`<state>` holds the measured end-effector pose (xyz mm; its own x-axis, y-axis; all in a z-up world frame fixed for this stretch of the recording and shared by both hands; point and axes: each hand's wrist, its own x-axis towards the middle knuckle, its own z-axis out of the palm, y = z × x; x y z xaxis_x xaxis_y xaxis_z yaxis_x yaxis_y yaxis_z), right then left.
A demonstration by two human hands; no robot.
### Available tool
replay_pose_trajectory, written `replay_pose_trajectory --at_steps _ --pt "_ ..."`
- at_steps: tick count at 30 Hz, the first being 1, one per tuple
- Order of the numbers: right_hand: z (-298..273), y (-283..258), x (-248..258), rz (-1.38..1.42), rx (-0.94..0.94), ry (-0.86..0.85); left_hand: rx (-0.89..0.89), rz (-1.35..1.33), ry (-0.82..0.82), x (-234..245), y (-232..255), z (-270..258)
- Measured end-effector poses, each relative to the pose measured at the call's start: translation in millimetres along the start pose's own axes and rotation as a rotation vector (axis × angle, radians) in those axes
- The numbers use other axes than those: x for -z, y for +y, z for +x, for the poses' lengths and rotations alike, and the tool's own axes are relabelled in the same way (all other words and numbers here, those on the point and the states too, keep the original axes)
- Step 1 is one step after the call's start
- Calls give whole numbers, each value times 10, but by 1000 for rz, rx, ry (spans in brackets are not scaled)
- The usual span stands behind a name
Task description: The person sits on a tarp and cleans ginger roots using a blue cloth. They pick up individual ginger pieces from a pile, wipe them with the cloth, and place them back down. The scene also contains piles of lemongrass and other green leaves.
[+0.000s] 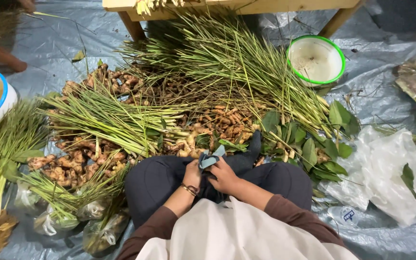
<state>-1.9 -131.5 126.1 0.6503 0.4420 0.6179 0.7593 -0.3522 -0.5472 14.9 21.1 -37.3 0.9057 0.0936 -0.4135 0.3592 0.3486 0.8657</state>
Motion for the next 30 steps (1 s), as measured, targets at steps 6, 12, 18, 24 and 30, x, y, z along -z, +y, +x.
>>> replay_pose_trajectory --at_steps 6,12,18,24,30 --pt "-323 367 -7 -11 -257 -21 -7 -244 118 -19 742 -65" --pt "-280 516 232 -173 -583 -421 -119 85 239 359 1142 -48" --pt "-100 88 -38 523 -759 -165 -12 439 -38 -127 988 -540" --pt "-207 58 -91 1054 -1070 161 -120 267 -84 -100 417 -379" --pt "-173 74 -156 1317 -1096 233 -180 270 -166 -576 2184 -1033"
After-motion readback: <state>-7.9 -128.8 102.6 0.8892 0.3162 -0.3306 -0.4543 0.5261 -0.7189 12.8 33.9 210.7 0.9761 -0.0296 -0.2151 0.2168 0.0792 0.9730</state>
